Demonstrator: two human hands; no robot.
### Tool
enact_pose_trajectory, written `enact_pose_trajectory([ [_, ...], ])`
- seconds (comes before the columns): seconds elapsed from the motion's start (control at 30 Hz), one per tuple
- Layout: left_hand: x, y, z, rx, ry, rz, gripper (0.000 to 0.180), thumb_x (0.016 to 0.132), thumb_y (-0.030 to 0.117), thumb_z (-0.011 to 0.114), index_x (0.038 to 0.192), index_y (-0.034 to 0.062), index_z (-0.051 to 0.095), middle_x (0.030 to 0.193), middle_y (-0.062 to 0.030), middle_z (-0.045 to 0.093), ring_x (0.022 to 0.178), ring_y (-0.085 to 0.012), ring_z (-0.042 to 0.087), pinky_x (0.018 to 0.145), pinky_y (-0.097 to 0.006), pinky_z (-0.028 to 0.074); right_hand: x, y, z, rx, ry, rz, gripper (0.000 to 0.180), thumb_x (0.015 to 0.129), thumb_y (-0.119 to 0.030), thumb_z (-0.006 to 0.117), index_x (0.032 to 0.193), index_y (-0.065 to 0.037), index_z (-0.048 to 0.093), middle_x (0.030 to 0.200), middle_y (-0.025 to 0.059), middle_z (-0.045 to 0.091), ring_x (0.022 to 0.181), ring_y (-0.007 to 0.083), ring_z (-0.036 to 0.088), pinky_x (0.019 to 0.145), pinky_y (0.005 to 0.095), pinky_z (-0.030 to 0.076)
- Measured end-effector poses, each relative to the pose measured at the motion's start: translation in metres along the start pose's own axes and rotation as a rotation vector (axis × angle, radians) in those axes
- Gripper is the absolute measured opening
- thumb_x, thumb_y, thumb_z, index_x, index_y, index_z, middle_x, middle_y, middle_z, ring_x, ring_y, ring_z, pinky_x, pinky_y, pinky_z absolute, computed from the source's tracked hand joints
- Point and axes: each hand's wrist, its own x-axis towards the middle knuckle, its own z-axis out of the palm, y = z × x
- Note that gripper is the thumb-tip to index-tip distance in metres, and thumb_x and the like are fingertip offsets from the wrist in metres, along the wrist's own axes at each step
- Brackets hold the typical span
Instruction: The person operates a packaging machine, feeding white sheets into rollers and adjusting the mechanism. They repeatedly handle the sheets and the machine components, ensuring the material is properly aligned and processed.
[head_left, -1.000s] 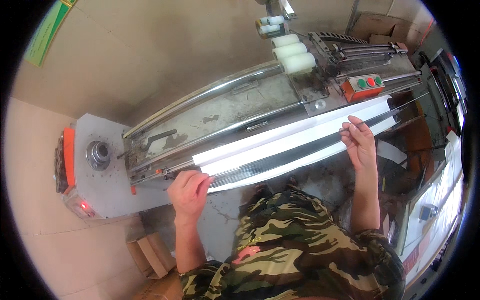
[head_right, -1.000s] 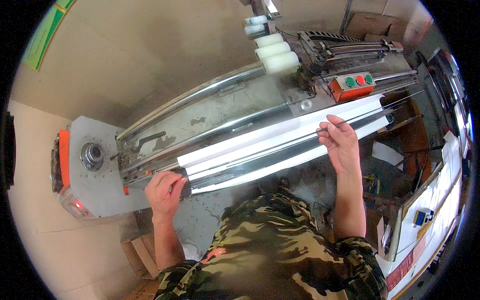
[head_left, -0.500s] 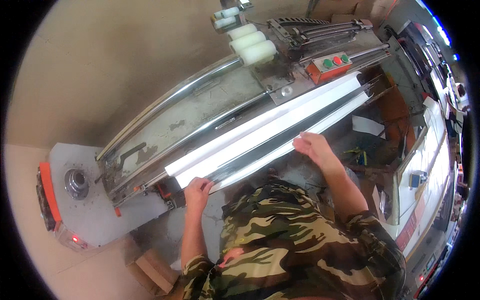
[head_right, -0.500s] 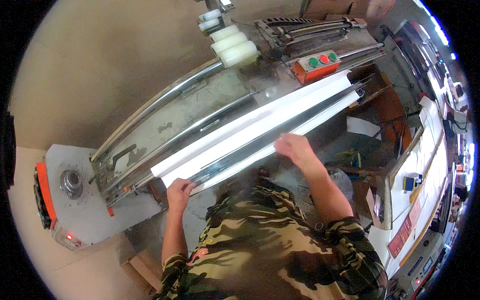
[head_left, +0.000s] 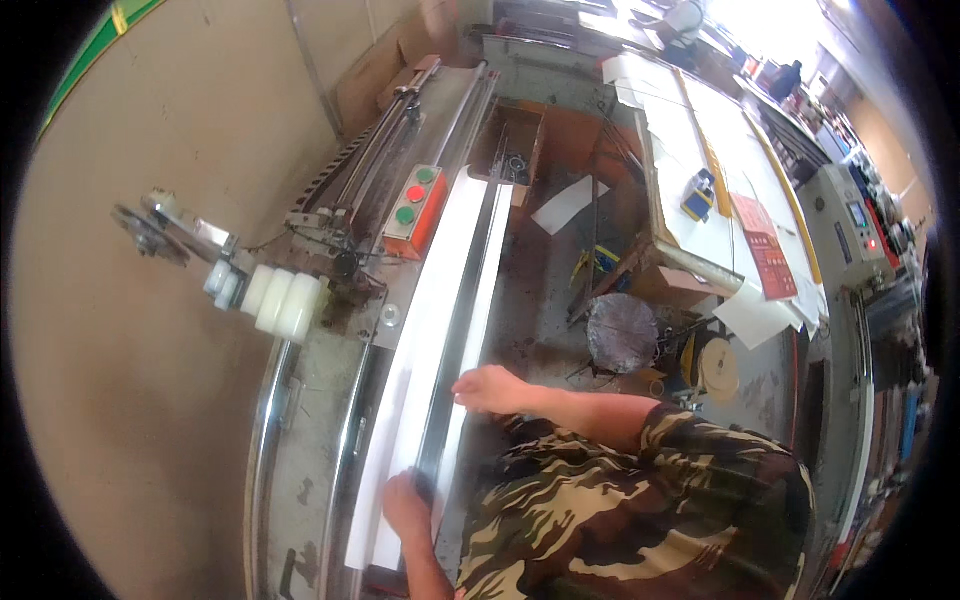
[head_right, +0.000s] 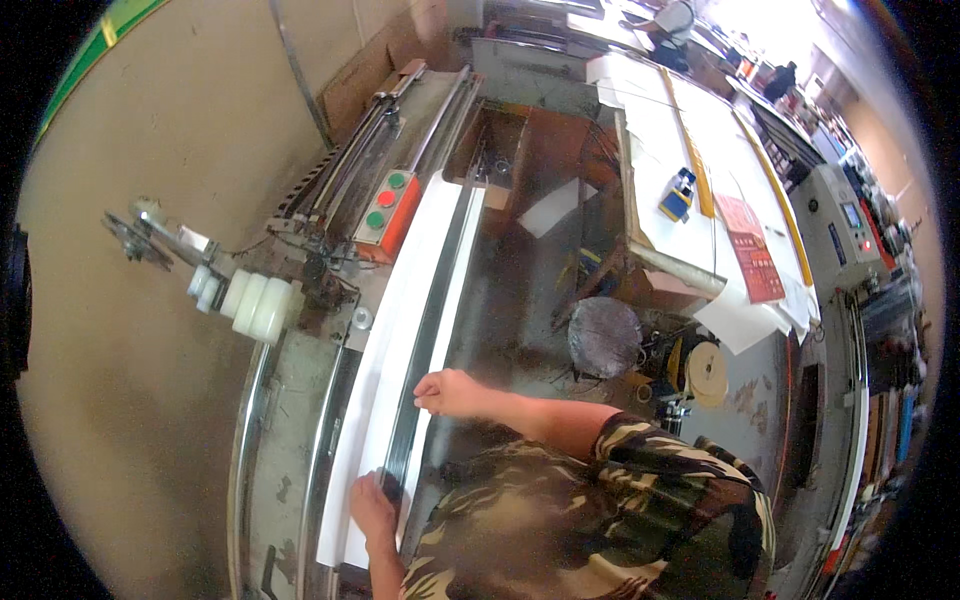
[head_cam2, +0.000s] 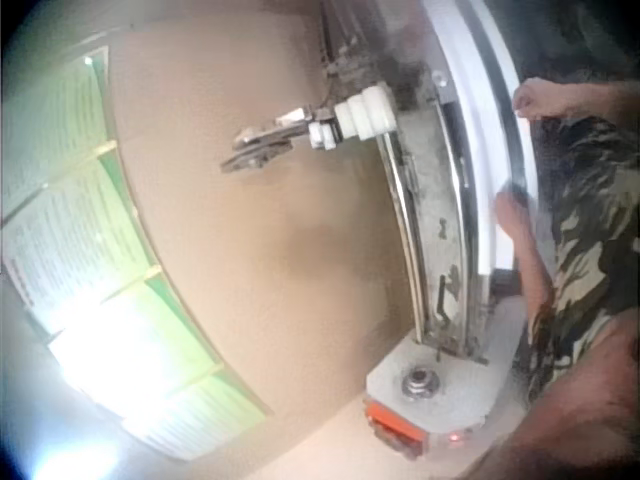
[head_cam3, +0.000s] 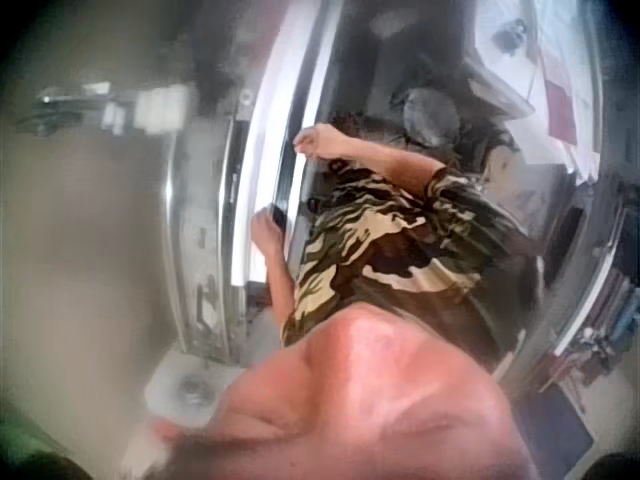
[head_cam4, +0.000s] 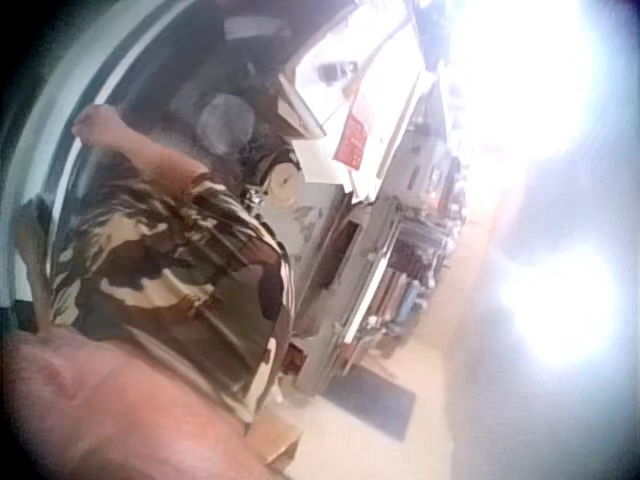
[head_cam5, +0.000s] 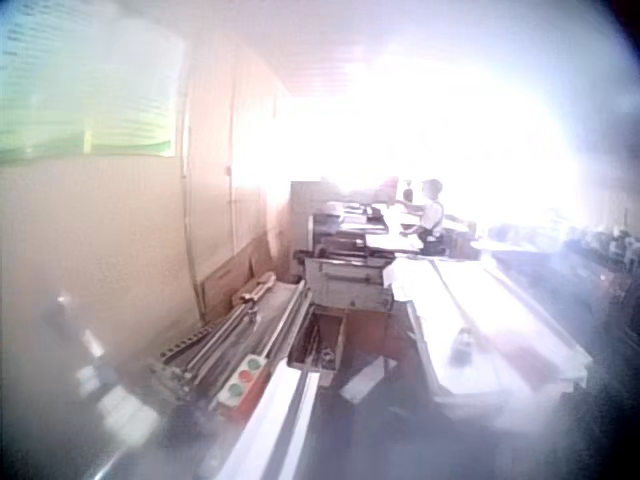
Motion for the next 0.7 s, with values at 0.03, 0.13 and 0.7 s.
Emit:
enact_pose_trajectory([
  [0.03, 0.023, 0.014, -0.006, 0.024, -0.123, -0.002, 0.020, 0.091, 0.008, 0.052, 0.102, 0.0073, 0.069, 0.098, -0.0171, 0.067, 0.098, -0.0370, 0.063, 0.087, -0.047, 0.050, -0.005, 0.003, -0.002, -0.024, 0.020, -0.036, 0.034, 0.092, -0.026, 0.073, 0.113, 0.001, 0.069, 0.100, 0.0132, 0.074, 0.086, 0.0183, 0.071, 0.078, 0.0341, 0.057],
  [0.13, 0.053, 0.016, 0.000, 0.151, -0.290, 0.014, 0.020, 0.094, 0.012, 0.050, 0.095, 0.0077, 0.070, 0.092, -0.0187, 0.067, 0.092, -0.0389, 0.064, 0.082, -0.049, 0.051, -0.016, 0.021, -0.014, -0.081, 0.059, -0.112, 0.034, 0.092, -0.028, 0.071, 0.113, -0.001, 0.070, 0.105, 0.0135, 0.074, 0.095, 0.0236, 0.072, 0.085, 0.0367, 0.056],
  [0.7, 0.052, 0.018, -0.001, 0.315, -0.658, -0.360, 0.024, 0.080, 0.018, 0.066, 0.102, 0.0110, 0.074, 0.091, -0.0173, 0.070, 0.089, -0.0387, 0.067, 0.080, -0.051, 0.053, 0.122, 0.029, -0.267, 0.288, 0.272, -0.133, 0.021, 0.096, -0.021, 0.069, 0.105, -0.002, 0.071, 0.086, 0.0061, 0.072, 0.079, 0.0133, 0.067, 0.073, 0.0312, 0.055],
])
